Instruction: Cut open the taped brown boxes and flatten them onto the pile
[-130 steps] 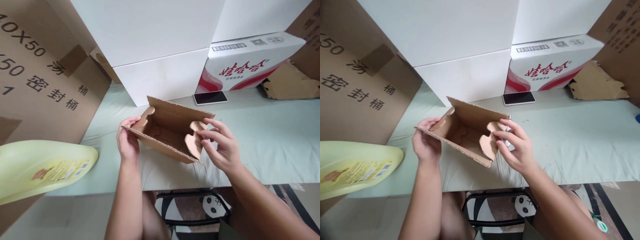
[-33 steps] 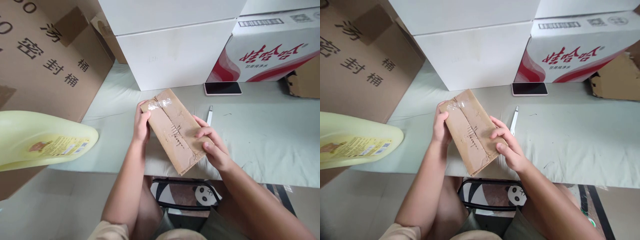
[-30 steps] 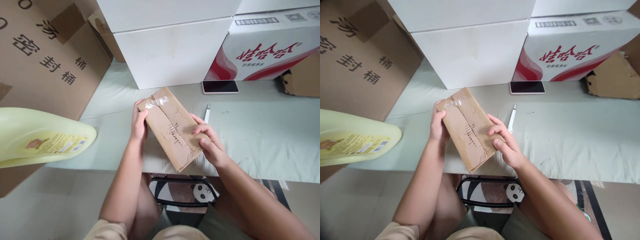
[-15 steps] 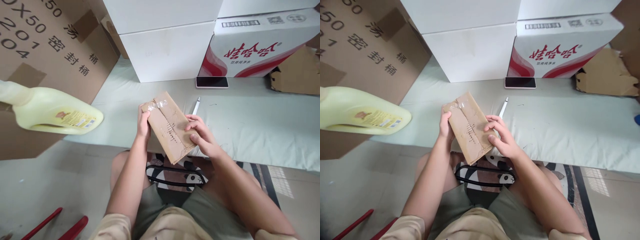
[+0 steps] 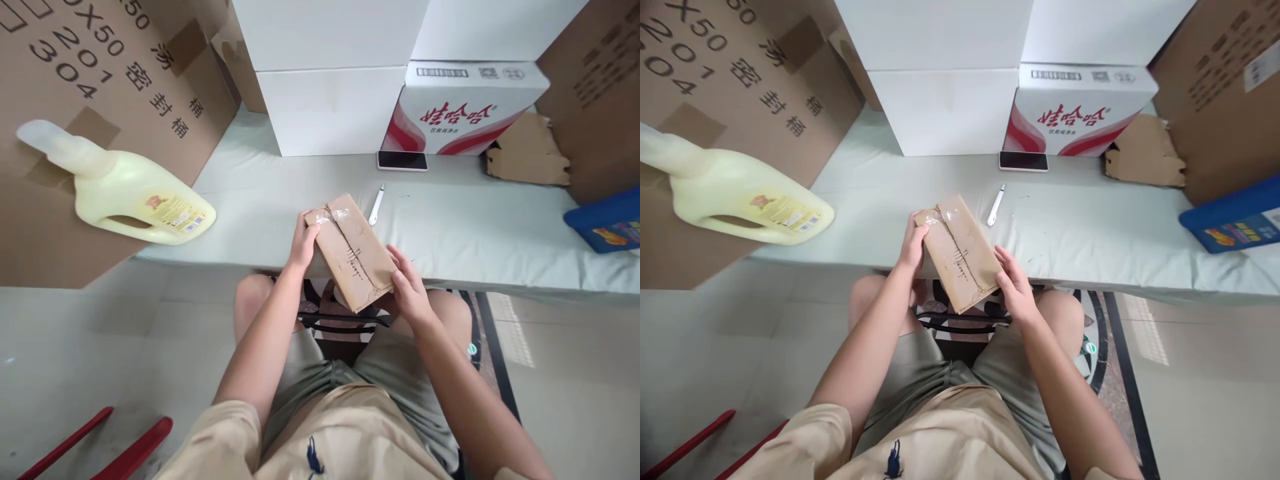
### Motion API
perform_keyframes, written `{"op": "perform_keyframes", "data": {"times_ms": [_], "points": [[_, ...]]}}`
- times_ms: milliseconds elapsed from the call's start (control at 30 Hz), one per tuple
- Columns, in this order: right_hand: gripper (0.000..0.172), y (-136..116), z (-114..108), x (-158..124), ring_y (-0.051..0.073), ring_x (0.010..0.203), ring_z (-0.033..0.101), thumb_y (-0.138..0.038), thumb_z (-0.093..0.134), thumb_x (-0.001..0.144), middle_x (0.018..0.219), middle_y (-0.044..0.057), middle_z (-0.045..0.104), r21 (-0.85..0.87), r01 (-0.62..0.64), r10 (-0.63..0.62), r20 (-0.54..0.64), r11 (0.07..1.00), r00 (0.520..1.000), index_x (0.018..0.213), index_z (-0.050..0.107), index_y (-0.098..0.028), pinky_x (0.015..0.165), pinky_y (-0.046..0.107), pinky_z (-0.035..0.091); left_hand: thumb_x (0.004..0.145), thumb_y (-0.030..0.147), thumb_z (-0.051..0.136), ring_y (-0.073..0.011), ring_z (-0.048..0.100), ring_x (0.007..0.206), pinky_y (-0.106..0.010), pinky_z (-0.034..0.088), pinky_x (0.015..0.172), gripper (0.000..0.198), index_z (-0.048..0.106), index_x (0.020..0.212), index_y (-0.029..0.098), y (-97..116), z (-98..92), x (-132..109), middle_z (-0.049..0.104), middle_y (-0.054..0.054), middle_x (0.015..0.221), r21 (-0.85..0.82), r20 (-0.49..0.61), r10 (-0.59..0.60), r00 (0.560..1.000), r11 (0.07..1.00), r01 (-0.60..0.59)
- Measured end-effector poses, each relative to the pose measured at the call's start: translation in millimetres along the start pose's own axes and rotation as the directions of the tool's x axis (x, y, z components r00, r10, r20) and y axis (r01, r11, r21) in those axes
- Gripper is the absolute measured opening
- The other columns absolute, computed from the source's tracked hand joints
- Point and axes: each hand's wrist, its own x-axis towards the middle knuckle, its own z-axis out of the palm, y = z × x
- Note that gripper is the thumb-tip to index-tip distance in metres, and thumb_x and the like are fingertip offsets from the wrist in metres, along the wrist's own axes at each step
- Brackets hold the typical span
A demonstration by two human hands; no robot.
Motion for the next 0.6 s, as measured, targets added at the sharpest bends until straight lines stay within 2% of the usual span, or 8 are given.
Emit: {"op": "perform_keyframes", "data": {"times_ms": [167,267,333,400,500,533,567,600], "points": [[0.056,-11,-16,-51,0.032,0.133,0.066,-0.071,0.059,0.096,0.142,0.011,0.07,-0.101,-0.066,0.056,-0.1,0.993,0.993,0.132,0.064,-0.029,0.116,0.052,0.052,0.082,0.044,0.066,-0.0265,0.064,0.103,-0.039,0.053,0.09,0.036,0.053,0.11,0.025,-3,-2.0,1,0.066,-0.007,0.109,0.005,0.063,0.009,0.998,1.0,-0.01],[0.059,-20,-29,-99,0.031,0.122,0.072,-0.075,0.068,0.088,0.133,0.012,0.073,-0.248,-0.256,0.233,-0.118,0.934,0.965,0.122,0.069,-0.026,0.11,0.05,0.056,0.085,0.046,0.065,-0.027,0.064,0.108,-0.04,0.053,0.094,0.036,0.053,0.112,0.025,-6,-0.1,2,0.067,-0.008,0.113,0.0,0.082,0.018,0.996,1.0,-0.018],[0.068,-23,-37,-139,0.032,0.109,0.074,-0.083,0.068,0.082,0.115,0.014,0.077,-0.331,-0.44,0.421,-0.131,0.835,0.898,0.112,0.071,-0.022,0.1,0.049,0.061,0.086,0.047,0.065,-0.0271,0.064,0.108,-0.04,0.052,0.094,0.037,0.053,0.113,0.025,-8,1.7,3,0.067,-0.008,0.112,0.001,0.089,0.019,0.996,1.0,-0.019],[0.077,-24,-42,-181,0.034,0.105,0.075,-0.089,0.066,0.077,0.109,0.015,0.078,-0.366,-0.598,0.615,-0.083,0.713,0.784,0.111,0.072,-0.019,0.093,0.049,0.063,0.087,0.047,0.065,-0.0268,0.065,0.106,-0.04,0.052,0.093,0.036,0.053,0.113,0.025,-9,3.8,3,0.067,-0.007,0.111,0.003,0.093,0.022,0.995,1.0,-0.022],[0.082,-30,-43,-235,0.037,0.122,0.071,-0.089,0.065,0.076,0.124,0.016,0.078,-0.494,-0.65,0.764,0.048,0.578,0.644,0.119,0.075,-0.019,0.106,0.048,0.059,0.088,0.046,0.066,-0.0263,0.065,0.107,-0.039,0.052,0.093,0.033,0.055,0.112,0.025,-10,7.3,5,0.069,-0.007,0.112,0.015,0.086,0.032,0.996,0.999,-0.034],[0.08,-35,-42,-247,0.037,0.127,0.07,-0.086,0.065,0.079,0.13,0.014,0.077,-0.53,-0.643,0.785,0.072,0.553,0.615,0.122,0.076,-0.021,0.109,0.046,0.058,0.088,0.046,0.066,-0.0263,0.065,0.108,-0.039,0.052,0.094,0.033,0.055,0.111,0.026,-11,8.3,5,0.069,-0.007,0.112,0.024,0.081,0.035,0.996,0.999,-0.037],[0.074,-40,-40,-255,0.036,0.127,0.07,-0.083,0.065,0.081,0.13,0.012,0.077,-0.562,-0.624,0.79,0.087,0.542,0.607,0.123,0.077,-0.023,0.107,0.043,0.059,0.088,0.046,0.066,-0.0264,0.065,0.109,-0.039,0.051,0.095,0.032,0.055,0.111,0.026,-11,9.3,5,0.069,-0.007,0.112,0.033,0.076,0.037,0.996,0.999,-0.04],[0.066,-45,-38,-259,0.034,0.122,0.073,-0.079,0.067,0.083,0.125,0.01,0.079,-0.589,-0.597,0.773,0.075,0.544,0.63,0.12,0.079,-0.026,0.102,0.04,0.062,0.088,0.046,0.066,-0.0265,0.064,0.109,-0.039,0.051,0.096,0.032,0.055,0.11,0.026,-11,9.9,6,0.068,-0.006,0.112,0.043,0.071,0.038,0.997,0.998,-0.041]]}}
